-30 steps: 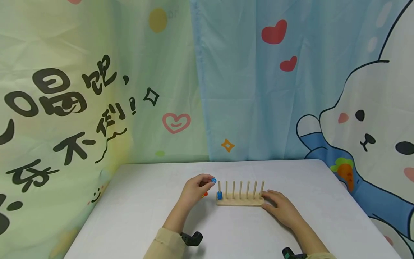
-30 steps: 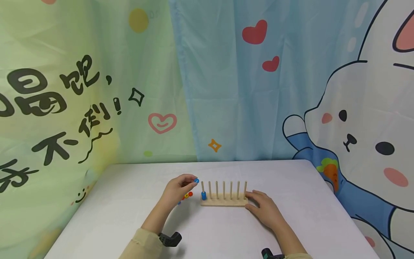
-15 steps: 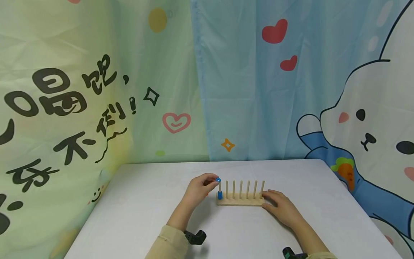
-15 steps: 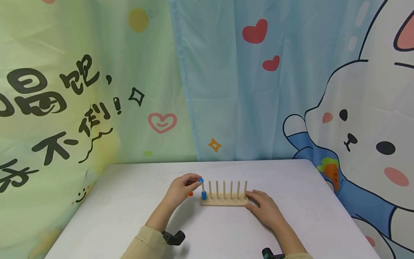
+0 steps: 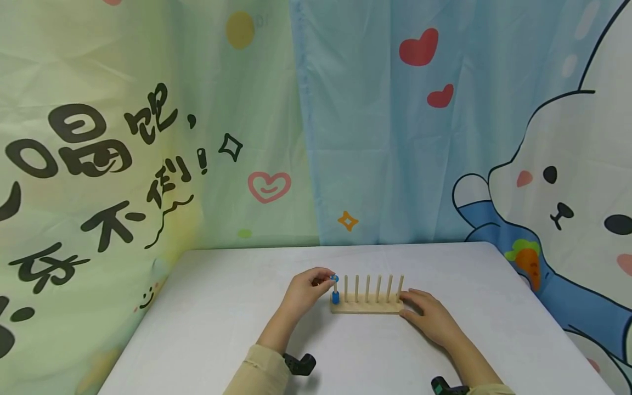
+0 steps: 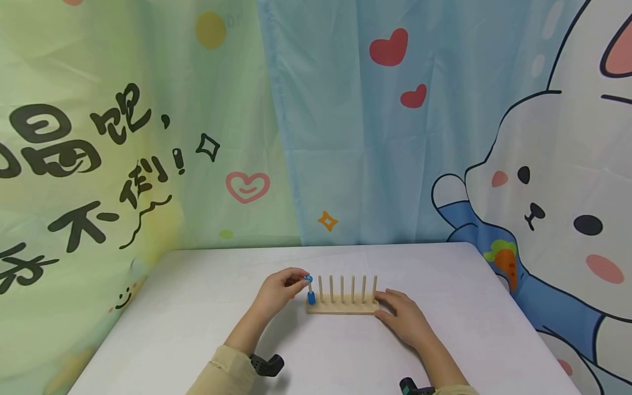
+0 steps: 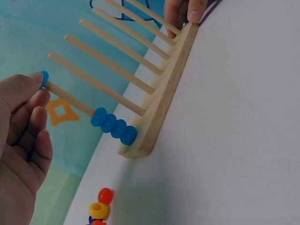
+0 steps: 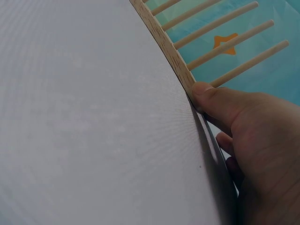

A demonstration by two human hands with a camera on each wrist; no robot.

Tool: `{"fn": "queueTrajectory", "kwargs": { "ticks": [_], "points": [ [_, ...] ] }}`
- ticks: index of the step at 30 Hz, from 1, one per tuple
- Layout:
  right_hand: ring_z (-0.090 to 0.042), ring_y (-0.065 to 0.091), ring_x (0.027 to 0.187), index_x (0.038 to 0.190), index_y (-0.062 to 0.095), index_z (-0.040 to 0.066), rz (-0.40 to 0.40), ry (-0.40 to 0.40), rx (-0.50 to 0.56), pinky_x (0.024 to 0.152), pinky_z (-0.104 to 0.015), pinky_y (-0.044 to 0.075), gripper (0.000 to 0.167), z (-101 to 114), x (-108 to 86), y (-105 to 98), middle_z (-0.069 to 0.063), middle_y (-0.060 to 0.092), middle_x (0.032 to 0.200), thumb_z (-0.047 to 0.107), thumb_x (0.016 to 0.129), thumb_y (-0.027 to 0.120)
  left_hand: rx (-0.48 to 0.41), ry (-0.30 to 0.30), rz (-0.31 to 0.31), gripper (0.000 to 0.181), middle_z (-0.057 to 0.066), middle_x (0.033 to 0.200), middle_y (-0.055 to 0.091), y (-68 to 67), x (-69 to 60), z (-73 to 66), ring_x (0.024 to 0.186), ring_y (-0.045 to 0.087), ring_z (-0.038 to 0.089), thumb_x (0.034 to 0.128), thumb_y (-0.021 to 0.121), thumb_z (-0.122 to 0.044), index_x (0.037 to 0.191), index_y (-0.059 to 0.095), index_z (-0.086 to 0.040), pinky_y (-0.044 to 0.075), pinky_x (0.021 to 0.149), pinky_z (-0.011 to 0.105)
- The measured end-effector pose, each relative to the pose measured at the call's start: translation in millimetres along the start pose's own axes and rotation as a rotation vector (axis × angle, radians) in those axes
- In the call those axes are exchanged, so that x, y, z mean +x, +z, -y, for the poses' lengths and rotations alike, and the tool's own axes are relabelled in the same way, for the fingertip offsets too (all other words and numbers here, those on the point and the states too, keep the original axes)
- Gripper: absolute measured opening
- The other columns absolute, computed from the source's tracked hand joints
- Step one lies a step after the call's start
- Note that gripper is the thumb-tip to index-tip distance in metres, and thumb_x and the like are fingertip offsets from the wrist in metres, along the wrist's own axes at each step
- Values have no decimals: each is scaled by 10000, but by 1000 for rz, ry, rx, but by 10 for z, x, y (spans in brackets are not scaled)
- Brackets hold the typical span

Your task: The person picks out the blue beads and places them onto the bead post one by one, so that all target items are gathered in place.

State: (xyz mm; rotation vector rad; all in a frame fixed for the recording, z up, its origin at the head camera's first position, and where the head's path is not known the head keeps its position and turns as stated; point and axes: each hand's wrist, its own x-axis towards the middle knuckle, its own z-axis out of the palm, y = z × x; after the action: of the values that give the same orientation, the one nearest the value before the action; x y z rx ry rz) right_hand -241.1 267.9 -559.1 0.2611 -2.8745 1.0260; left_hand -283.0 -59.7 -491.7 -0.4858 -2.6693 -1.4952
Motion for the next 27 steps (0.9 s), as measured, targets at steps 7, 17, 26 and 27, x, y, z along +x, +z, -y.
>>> {"fn": "queueTrajectory", "kwargs": {
  "ticks": [7, 17, 26, 27],
  "points": [
    [-493, 429, 1338, 1333, 609, 133, -2, -4, -11, 1035, -704, 336, 493, -4, -1, 7, -244, 502, 1434, 365, 908, 695, 3, -28, 21, 178, -72, 923, 692, 43, -32, 68, 819, 583, 69, 933, 691, -305, 1086, 725, -220, 494, 683, 216],
    [-501, 424, 1337, 1336, 606, 133, 3, -1, -8, 1033, -707, 334, 505, 8, -2, -4, -252, 493, 1439, 387, 908, 688, 19, -29, 32, 224, -49, 928, 693, 112, -69, 204, 830, 574, 74, 922, 705, -296, 1108, 729, -172, 483, 712, 220],
    [-497, 421, 1341, 1339, 604, 127, 8, -2, -7, 1038, -700, 335, 504, 3, 1, -2, -252, 492, 1441, 375, 909, 690, 33, -50, 66, 234, -72, 957, 690, 140, -118, 268, 891, 598, 83, 950, 664, -294, 1154, 720, -194, 500, 783, 266],
    [-497, 420, 1342, 1340, 603, 127, 8, -2, -8, 1039, -699, 335, 505, 1, 2, -1, -252, 491, 1442, 378, 910, 689, 34, -50, 67, 237, -71, 956, 691, 143, -120, 275, 893, 600, 87, 951, 663, -294, 1158, 719, -192, 500, 783, 272]
  ]
}}
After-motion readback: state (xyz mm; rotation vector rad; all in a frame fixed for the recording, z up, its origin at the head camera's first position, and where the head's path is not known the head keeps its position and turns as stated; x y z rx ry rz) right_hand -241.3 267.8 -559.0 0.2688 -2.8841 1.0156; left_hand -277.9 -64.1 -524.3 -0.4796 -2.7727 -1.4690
